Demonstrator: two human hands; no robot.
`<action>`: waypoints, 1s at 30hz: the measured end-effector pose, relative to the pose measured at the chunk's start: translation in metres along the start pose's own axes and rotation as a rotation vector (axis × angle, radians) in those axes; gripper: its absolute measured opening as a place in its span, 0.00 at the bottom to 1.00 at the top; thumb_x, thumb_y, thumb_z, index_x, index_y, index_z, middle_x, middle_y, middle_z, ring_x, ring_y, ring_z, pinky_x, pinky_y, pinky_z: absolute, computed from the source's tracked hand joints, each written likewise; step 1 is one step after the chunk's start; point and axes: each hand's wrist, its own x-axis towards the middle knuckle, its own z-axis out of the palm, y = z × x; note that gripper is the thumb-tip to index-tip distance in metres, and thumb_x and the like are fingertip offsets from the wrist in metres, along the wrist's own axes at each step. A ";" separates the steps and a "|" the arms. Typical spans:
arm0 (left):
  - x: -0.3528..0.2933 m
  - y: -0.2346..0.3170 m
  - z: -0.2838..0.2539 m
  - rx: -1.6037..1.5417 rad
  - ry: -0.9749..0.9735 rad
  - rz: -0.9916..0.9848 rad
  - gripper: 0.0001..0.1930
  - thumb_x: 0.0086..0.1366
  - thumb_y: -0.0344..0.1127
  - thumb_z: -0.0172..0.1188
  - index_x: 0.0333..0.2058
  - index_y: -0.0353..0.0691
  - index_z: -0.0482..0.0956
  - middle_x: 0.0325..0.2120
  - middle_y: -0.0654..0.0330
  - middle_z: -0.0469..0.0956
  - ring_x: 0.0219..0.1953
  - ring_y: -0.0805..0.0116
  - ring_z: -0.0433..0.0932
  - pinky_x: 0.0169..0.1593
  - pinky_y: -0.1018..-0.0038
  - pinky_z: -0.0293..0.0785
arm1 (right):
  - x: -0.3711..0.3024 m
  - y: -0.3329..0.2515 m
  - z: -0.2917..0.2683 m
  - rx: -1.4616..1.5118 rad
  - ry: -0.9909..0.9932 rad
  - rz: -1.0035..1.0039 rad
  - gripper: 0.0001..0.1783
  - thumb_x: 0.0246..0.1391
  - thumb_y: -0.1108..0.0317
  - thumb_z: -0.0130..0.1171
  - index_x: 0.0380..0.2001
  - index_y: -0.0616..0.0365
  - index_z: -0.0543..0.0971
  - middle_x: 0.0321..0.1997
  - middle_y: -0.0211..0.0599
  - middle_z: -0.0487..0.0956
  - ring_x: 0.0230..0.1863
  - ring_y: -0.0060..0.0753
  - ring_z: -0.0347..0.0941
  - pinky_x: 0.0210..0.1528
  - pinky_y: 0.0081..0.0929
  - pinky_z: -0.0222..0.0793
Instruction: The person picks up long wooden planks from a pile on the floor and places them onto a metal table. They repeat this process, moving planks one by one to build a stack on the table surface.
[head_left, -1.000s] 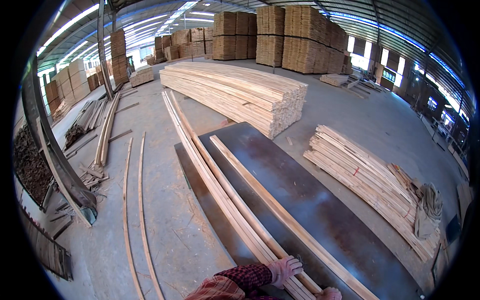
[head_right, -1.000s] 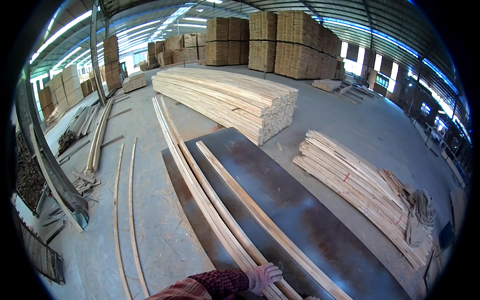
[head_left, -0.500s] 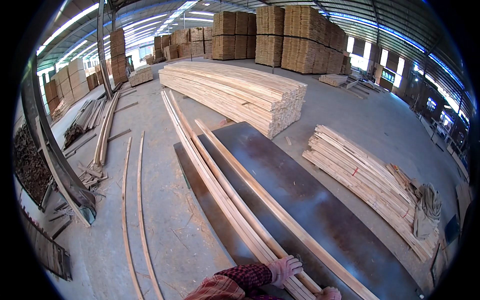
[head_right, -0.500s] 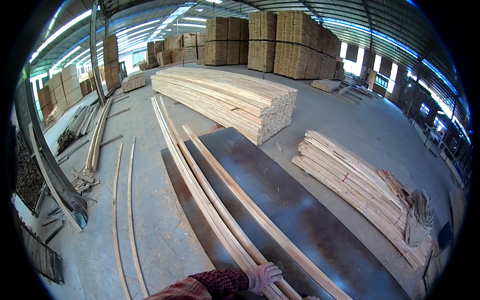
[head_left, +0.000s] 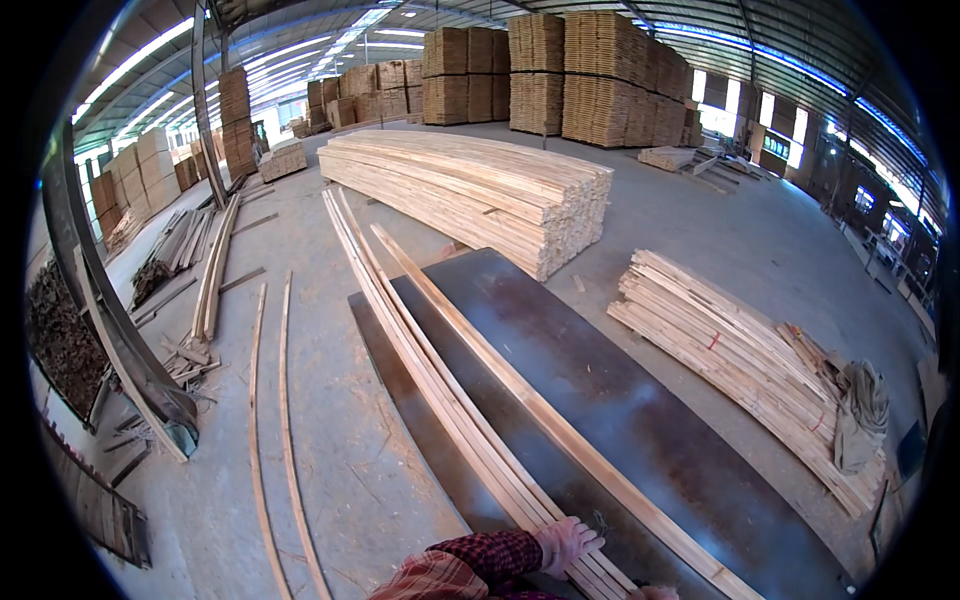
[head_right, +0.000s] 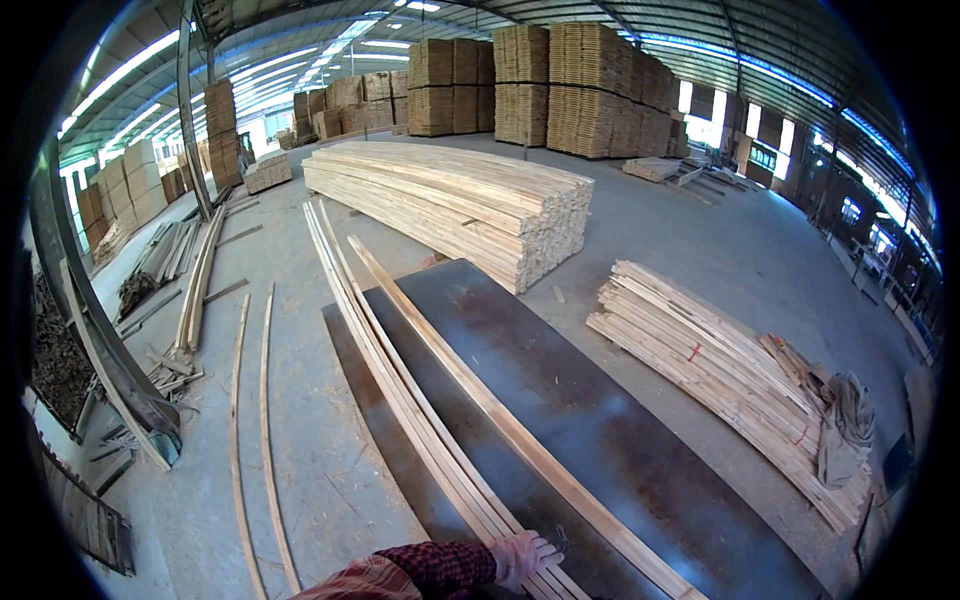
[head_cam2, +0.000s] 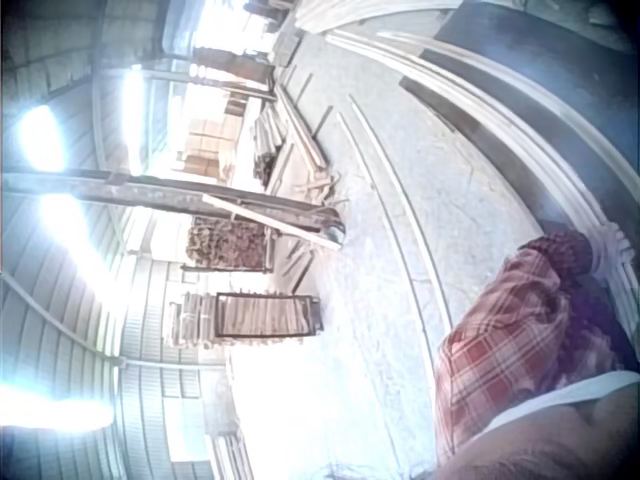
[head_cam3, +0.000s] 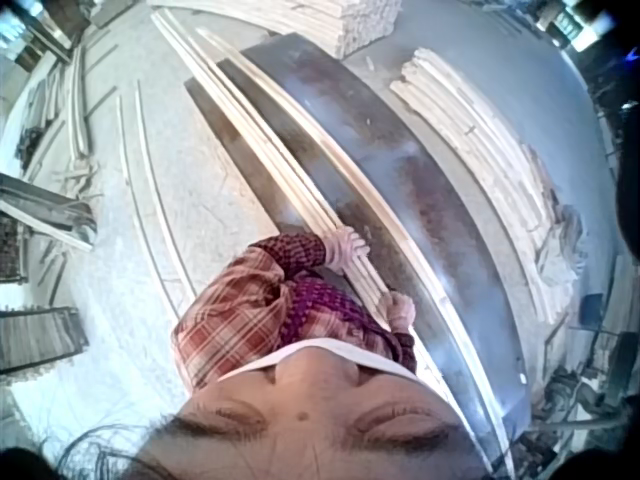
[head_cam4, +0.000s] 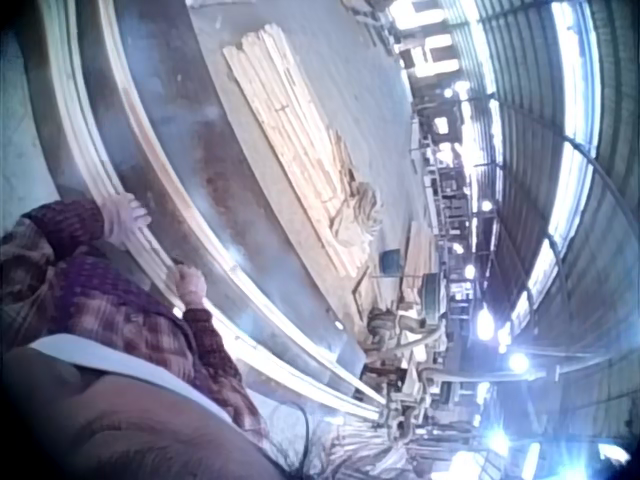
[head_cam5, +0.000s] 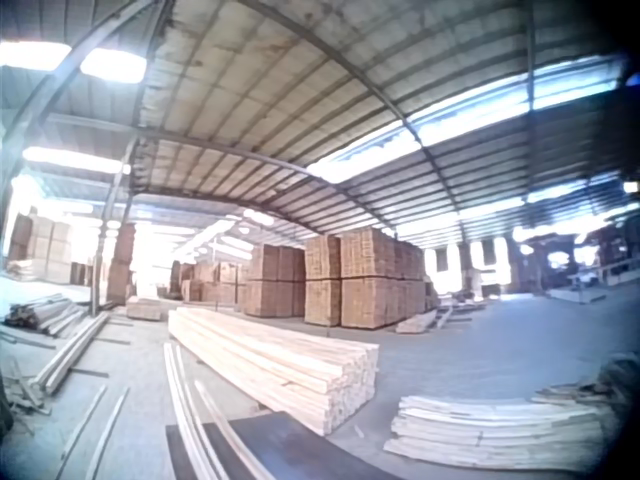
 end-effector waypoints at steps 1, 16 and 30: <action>0.000 0.001 -0.001 -0.005 -0.037 -0.012 0.55 0.47 0.61 0.70 0.69 0.35 0.65 0.59 0.53 0.74 0.60 0.57 0.72 0.62 0.64 0.65 | -0.002 0.000 0.002 -0.011 -0.005 0.006 0.15 0.60 0.51 0.64 0.36 0.48 0.88 0.36 0.48 0.85 0.40 0.59 0.81 0.43 0.53 0.77; 0.006 -0.003 0.003 0.052 -0.006 0.030 0.43 0.45 0.64 0.70 0.55 0.40 0.74 0.47 0.57 0.78 0.50 0.61 0.75 0.56 0.65 0.65 | -0.010 0.014 0.040 0.026 0.149 -0.019 0.17 0.61 0.48 0.63 0.36 0.50 0.88 0.36 0.47 0.86 0.40 0.58 0.80 0.45 0.51 0.75; 0.007 -0.006 0.009 -0.024 0.105 0.087 0.56 0.43 0.61 0.71 0.68 0.33 0.66 0.66 0.47 0.66 0.71 0.51 0.61 0.76 0.54 0.48 | 0.028 0.005 -0.002 0.188 -0.224 0.214 0.29 0.62 0.38 0.59 0.45 0.52 0.87 0.47 0.51 0.86 0.53 0.58 0.81 0.57 0.48 0.74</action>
